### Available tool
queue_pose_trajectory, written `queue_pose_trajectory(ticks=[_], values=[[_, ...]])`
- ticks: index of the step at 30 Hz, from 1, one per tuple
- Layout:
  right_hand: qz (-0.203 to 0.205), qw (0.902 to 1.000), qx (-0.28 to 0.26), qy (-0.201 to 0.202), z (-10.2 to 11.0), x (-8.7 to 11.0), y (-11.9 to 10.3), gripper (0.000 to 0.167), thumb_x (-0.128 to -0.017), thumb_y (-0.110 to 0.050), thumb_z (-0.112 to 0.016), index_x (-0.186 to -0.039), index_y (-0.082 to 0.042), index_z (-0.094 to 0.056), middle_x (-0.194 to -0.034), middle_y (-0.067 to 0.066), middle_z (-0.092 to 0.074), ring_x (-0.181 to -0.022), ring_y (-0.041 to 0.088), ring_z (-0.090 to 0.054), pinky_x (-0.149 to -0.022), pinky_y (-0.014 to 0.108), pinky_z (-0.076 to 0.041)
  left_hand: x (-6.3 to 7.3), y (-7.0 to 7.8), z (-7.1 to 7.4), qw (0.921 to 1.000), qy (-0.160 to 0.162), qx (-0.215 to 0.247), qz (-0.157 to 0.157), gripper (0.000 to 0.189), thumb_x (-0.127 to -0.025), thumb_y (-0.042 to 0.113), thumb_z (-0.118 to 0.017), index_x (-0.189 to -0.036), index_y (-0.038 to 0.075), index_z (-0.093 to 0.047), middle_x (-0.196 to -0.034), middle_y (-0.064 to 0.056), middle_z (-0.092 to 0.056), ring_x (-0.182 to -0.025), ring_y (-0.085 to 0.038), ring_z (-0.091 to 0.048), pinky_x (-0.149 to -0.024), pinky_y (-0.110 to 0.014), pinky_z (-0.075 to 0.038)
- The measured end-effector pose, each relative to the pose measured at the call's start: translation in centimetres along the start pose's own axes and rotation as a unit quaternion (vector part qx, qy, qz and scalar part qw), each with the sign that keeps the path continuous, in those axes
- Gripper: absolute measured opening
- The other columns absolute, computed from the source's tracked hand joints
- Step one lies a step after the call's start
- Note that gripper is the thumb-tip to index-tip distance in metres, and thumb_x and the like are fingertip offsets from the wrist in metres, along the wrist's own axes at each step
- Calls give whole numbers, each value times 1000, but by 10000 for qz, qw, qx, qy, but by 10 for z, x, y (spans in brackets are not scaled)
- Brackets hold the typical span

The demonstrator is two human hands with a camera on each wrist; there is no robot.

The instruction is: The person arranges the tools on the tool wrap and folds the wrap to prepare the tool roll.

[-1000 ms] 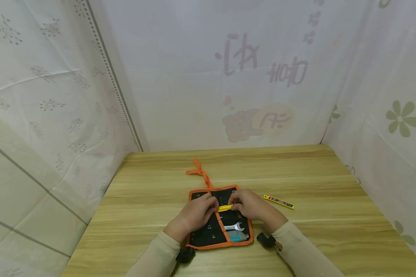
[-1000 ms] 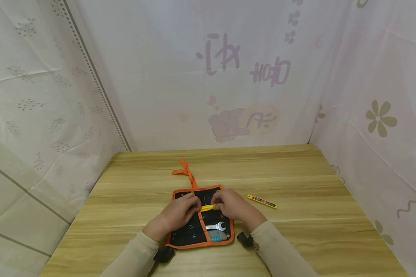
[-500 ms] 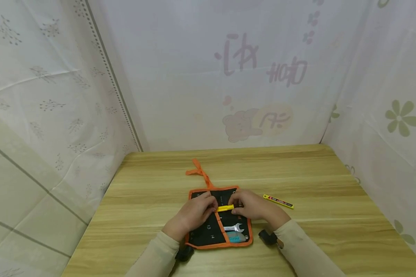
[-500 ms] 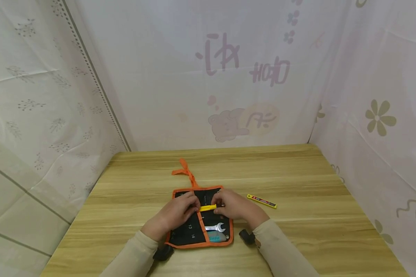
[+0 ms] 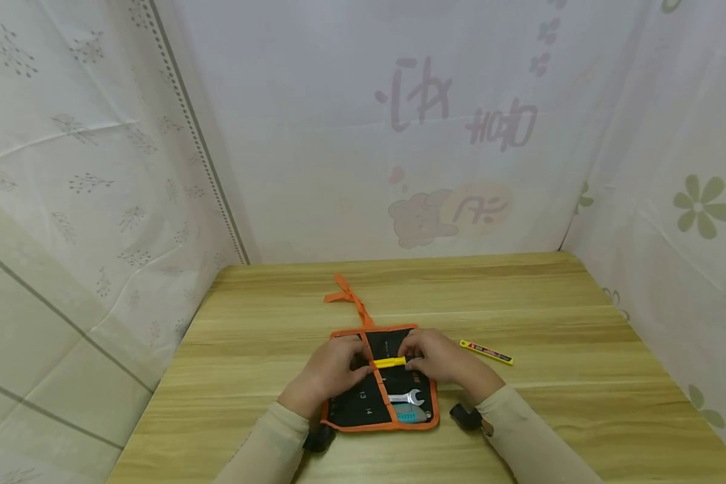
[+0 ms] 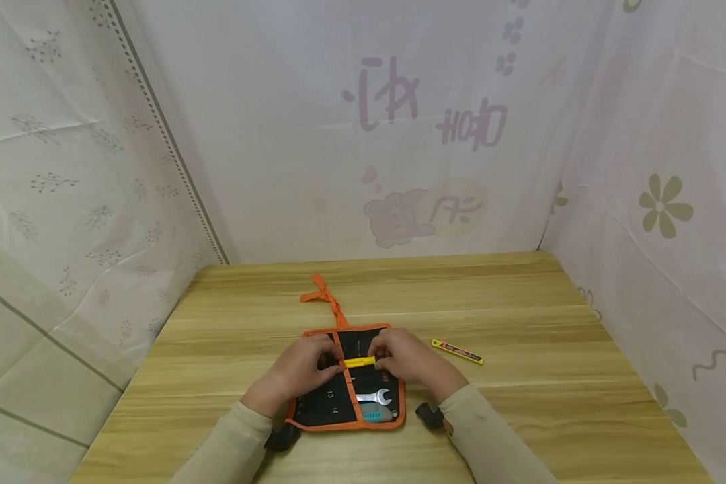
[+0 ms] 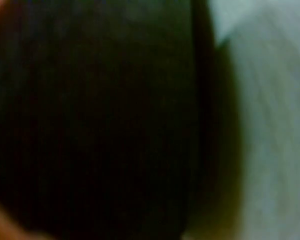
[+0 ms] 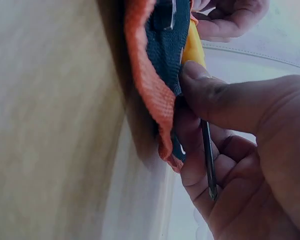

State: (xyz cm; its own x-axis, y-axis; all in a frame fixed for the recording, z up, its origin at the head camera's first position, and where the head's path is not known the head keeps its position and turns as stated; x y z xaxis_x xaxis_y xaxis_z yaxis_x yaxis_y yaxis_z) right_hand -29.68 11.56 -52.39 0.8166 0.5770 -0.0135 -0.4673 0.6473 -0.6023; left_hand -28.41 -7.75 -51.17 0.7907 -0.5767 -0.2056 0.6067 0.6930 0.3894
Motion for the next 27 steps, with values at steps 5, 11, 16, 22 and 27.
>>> queue_pose_trajectory(ticks=[5,11,16,22,27], values=[[-65,9999,-53,-96,-2,0,-1,14,-98,-11,-76,-108,-20,-78,-99,-14,-67,-86,3,-62,-78,31,-55,0,0,-2,10000,52,80,-21,8,-93,27,-83,-96,21,-79,-90,10,-67,-73,-4,-57,-66,-23,-50],[-23,9998,70,-207,-4,-1,-4,13,-101,-12,-71,-110,-17,-79,-107,-9,-70,-90,4,-62,-83,33,-55,-1,2,-3,9999,27,96,-53,7,-95,26,-81,-100,20,-80,-91,10,-68,-75,-6,-57,-68,-25,-51],[-44,9997,-72,-208,-7,-1,-4,11,-100,-11,-73,-108,-17,-77,-97,-11,-69,-78,3,-63,-76,30,-56,-1,4,-4,9997,6,185,-148,6,-95,23,-81,-99,19,-80,-91,8,-68,-76,-5,-58,-70,-25,-52],[31,10000,65,-49,-8,-2,-5,11,-94,-13,-81,-98,-22,-76,-87,-15,-59,-72,2,-58,-68,26,-52,-3,7,-5,9990,30,341,-270,6,-94,21,-82,-99,17,-80,-91,7,-68,-78,-2,-60,-70,-22,-53],[142,9998,68,-74,-10,-3,-8,9,-94,-12,-80,-98,-21,-78,-89,-15,-56,-71,2,-58,-68,25,-52,-3,9,-5,9983,43,460,-361,6,-93,18,-83,-98,16,-80,-91,6,-68,-77,-3,-62,-69,-20,-53]])
Point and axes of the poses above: each hand's wrist, its own x-axis away from the middle knuckle, its own z-axis out of the back of the hand, y = z × x, the point moved 7 cm from there along -x, towards the middle knuckle
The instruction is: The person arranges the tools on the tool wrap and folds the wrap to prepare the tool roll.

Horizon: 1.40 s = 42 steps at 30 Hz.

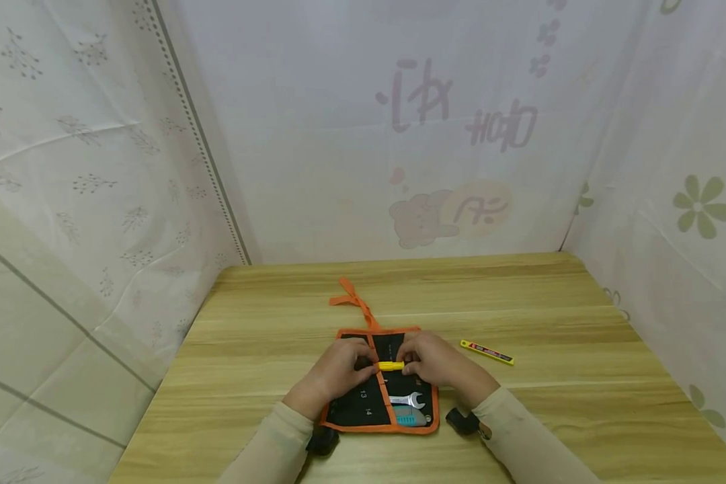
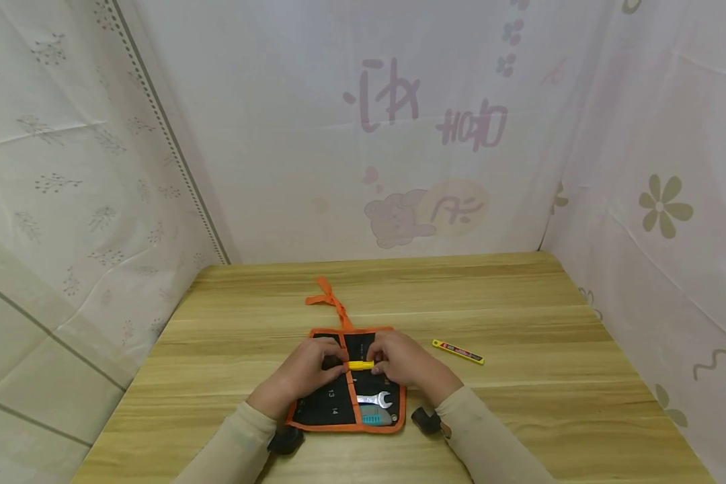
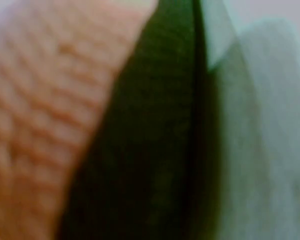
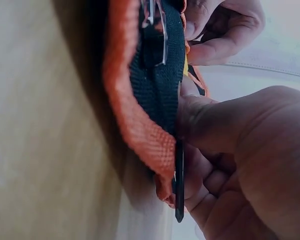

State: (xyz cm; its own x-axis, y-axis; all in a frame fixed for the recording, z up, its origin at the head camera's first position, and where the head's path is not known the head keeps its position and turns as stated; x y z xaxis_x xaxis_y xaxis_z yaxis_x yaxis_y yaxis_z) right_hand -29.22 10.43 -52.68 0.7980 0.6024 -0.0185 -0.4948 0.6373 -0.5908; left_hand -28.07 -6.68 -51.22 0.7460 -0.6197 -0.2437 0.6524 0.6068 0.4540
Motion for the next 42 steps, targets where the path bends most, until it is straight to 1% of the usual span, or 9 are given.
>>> queue_pose_trajectory(ticks=[7,10,14,19,24,28,33,37,42], values=[[79,10000,-36,3,0,-2,-2,8,-94,-12,-81,-98,-20,-79,-89,-14,-57,-75,3,-56,-68,25,-52,0,0,0,9999,-49,5,119,6,-94,21,-82,-98,17,-80,-91,7,-67,-78,-2,-60,-70,-20,-53],[-3,10000,-21,-52,0,-1,-2,8,-94,-15,-81,-100,-20,-79,-91,-14,-59,-73,3,-57,-68,25,-52,1,-1,0,9997,-96,33,228,6,-95,21,-82,-99,17,-79,-92,8,-66,-78,-2,-60,-71,-20,-53],[-192,9997,80,-88,4,2,4,11,-92,-18,-84,-100,-20,-77,-86,-14,-61,-71,4,-57,-67,27,-51,2,-1,1,9993,-105,69,354,7,-94,21,-82,-99,17,-78,-92,6,-66,-78,-2,-63,-71,-21,-55],[-335,9987,388,-64,20,11,13,14,-90,-16,-85,-86,-23,-74,-80,-15,-60,-70,5,-55,-66,29,-50,3,-3,3,9988,-25,-36,490,7,-93,23,-83,-97,19,-78,-91,7,-68,-78,-2,-63,-71,-24,-55],[-395,9984,316,-245,31,19,15,21,-91,-7,-82,-78,-21,-72,-76,-14,-61,-68,7,-55,-64,29,-50,3,-3,3,9982,12,-206,561,8,-93,26,-83,-96,20,-78,-89,8,-67,-76,-3,-62,-70,-26,-54],[-317,9985,285,-337,32,20,14,22,-91,-6,-82,-77,-21,-73,-76,-14,-62,-67,6,-55,-64,29,-50,4,-3,4,9986,-121,-44,512,13,-92,28,-84,-100,18,-79,-90,7,-67,-77,-5,-62,-71,-26,-54],[-62,9985,463,-286,28,17,12,22,-92,-7,-81,-78,-21,-72,-77,-15,-60,-68,5,-53,-64,28,-49,4,-4,4,9981,-310,219,486,16,-91,24,-85,-104,15,-79,-92,8,-66,-80,-4,-62,-73,-26,-55],[175,9982,539,-187,26,14,8,21,-91,-6,-82,-79,-20,-71,-79,-15,-58,-68,5,-52,-63,28,-48,3,-6,4,9983,-317,170,452,13,-92,19,-84,-104,15,-79,-93,8,-66,-81,-3,-62,-73,-26,-55],[399,9973,614,-46,22,12,4,22,-90,-5,-83,-78,-19,-71,-79,-15,-57,-68,4,-51,-63,27,-47,2,-4,3,9992,-213,-39,334,11,-92,21,-84,-100,16,-80,-92,9,-66,-80,-3,-59,-73,-26,-54]])
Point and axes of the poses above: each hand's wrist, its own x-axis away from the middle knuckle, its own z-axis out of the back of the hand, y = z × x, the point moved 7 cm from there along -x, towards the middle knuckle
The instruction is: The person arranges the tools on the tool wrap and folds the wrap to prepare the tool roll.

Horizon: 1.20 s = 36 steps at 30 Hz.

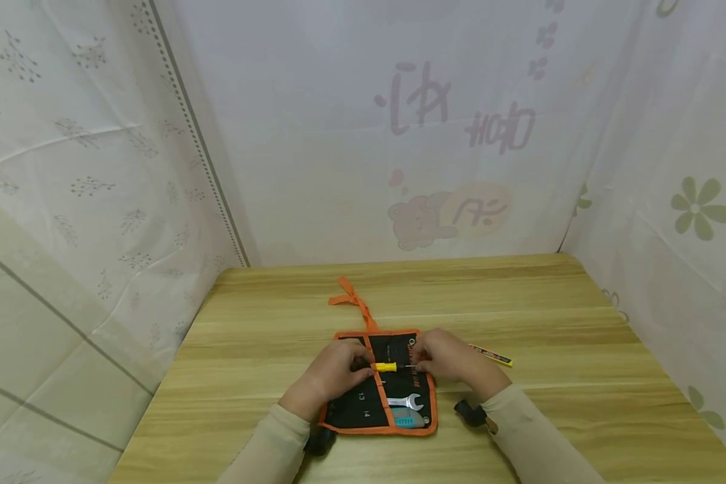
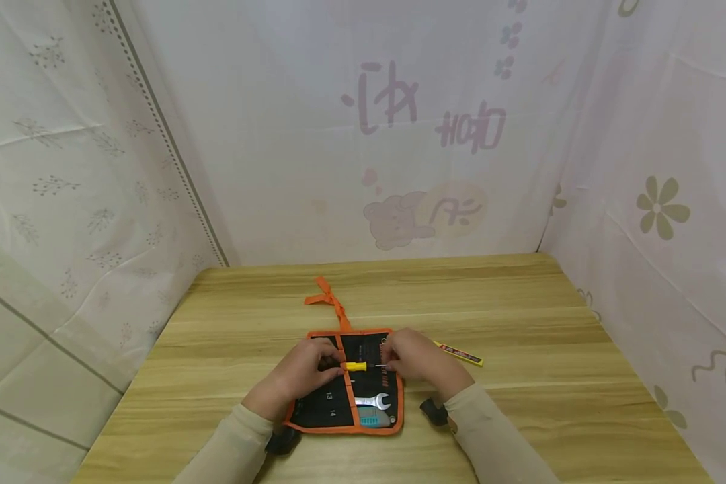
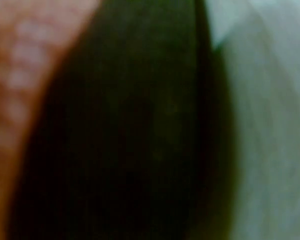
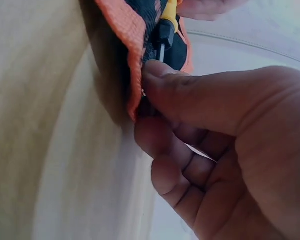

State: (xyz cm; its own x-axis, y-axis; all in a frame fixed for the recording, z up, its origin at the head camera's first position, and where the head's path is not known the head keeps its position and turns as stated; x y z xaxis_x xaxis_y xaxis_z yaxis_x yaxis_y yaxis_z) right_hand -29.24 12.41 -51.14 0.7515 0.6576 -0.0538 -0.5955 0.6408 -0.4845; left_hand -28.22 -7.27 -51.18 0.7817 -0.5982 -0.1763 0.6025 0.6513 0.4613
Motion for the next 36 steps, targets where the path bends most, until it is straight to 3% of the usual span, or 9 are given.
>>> queue_pose_trajectory(ticks=[6,19,25,31,36], values=[[57,9999,101,-13,-9,-7,-4,16,-92,-9,-83,-83,-21,-75,-81,-15,-58,-70,2,-53,-65,26,-49,-1,0,-1,9997,110,-197,-64,9,-92,22,-84,-97,17,-80,-91,10,-66,-81,-5,-57,-75,-28,-53],[-213,9995,-181,-168,-19,-17,-8,16,-96,-14,-79,-83,-23,-75,-82,-16,-58,-72,1,-56,-67,25,-51,0,1,-1,9995,216,-156,-174,8,-91,23,-85,-95,19,-79,-89,11,-64,-80,-5,-56,-74,-27,-52],[-360,9988,-276,-158,-17,-14,-5,13,-95,-14,-80,-86,-23,-76,-84,-16,-62,-73,2,-58,-68,26,-52,0,-1,0,9998,75,-154,-127,9,-92,25,-84,-99,20,-80,-92,11,-66,-83,-5,-58,-77,-28,-53],[-603,9979,-194,-103,-11,-7,2,19,-91,-15,-84,-79,-26,-73,-80,-17,-61,-70,3,-57,-66,28,-51,2,-6,3,9999,-2,-57,111,12,-91,24,-85,-102,20,-82,-96,13,-67,-85,-3,-60,-76,-28,-54],[-550,9983,-143,-104,-9,-6,2,21,-91,-13,-83,-77,-25,-72,-78,-17,-61,-68,3,-56,-64,29,-50,2,-10,3,9997,-35,51,239,12,-91,24,-86,-102,20,-82,-98,12,-68,-85,-4,-61,-74,-28,-53]])
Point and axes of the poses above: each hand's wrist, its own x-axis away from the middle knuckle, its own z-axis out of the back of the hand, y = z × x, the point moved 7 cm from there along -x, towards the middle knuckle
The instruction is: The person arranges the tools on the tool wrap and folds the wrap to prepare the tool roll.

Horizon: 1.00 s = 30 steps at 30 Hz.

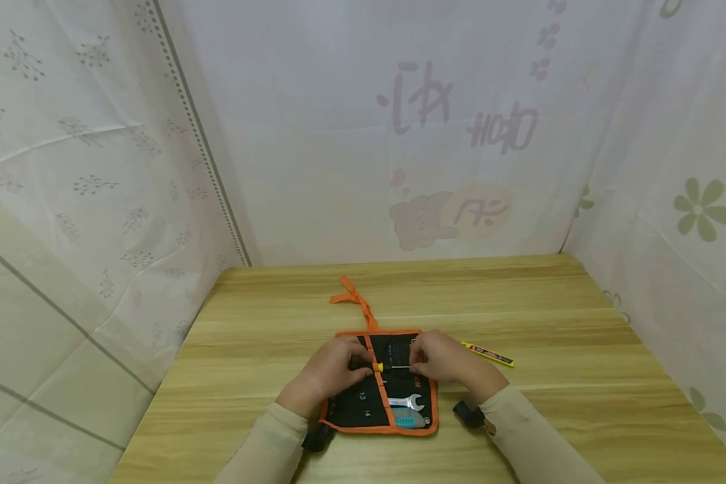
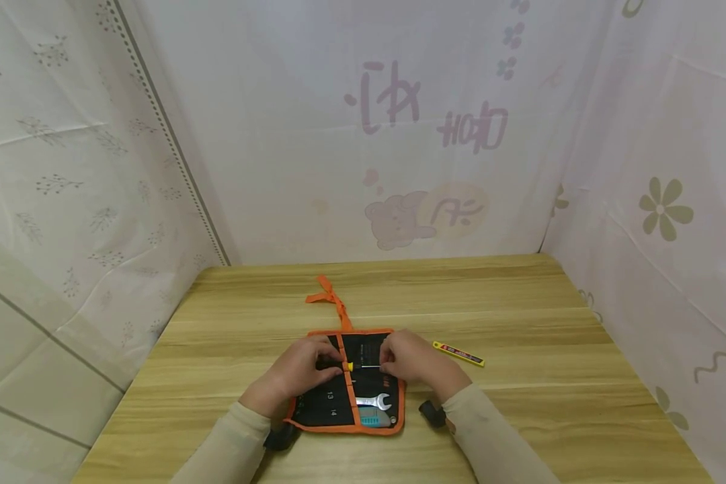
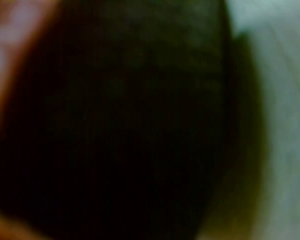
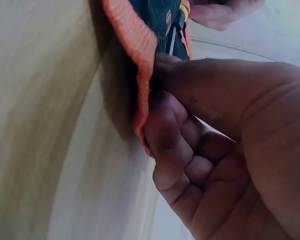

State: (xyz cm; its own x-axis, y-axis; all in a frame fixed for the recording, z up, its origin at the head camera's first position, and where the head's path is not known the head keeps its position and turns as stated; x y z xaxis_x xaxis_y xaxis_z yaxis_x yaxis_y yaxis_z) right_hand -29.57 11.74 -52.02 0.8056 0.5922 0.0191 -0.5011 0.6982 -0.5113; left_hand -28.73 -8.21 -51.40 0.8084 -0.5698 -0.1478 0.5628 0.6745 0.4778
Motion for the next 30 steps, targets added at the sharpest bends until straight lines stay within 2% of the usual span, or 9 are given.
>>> queue_pose_trajectory(ticks=[9,19,25,30], values=[[311,9991,272,62,-2,0,-8,24,-93,-14,-82,-76,-25,-70,-76,-17,-57,-67,2,-52,-62,26,-48,0,1,-2,9999,67,-62,-134,10,-90,22,-86,-99,20,-81,-94,13,-66,-85,-4,-61,-76,-29,-54],[153,9998,102,-68,-7,-4,-10,22,-97,-16,-78,-78,-24,-69,-76,-17,-58,-66,2,-55,-62,26,-49,1,3,-2,9999,37,-34,-94,9,-91,23,-86,-97,22,-80,-92,14,-65,-85,-1,-62,-76,-26,-55],[213,9998,57,-28,-11,-8,-11,25,-98,-17,-77,-77,-23,-66,-74,-15,-57,-64,2,-55,-61,26,-48,1,4,-3,9996,120,-180,-206,9,-90,23,-86,-97,23,-80,-92,13,-65,-82,-1,-61,-75,-26,-55],[232,9997,62,4,-13,-10,-10,25,-98,-17,-77,-77,-24,-65,-74,-15,-57,-64,1,-55,-61,25,-49,1,3,-3,9996,158,-125,-217,10,-90,23,-86,-97,22,-80,-91,12,-65,-81,-2,-62,-74,-26,-55]])
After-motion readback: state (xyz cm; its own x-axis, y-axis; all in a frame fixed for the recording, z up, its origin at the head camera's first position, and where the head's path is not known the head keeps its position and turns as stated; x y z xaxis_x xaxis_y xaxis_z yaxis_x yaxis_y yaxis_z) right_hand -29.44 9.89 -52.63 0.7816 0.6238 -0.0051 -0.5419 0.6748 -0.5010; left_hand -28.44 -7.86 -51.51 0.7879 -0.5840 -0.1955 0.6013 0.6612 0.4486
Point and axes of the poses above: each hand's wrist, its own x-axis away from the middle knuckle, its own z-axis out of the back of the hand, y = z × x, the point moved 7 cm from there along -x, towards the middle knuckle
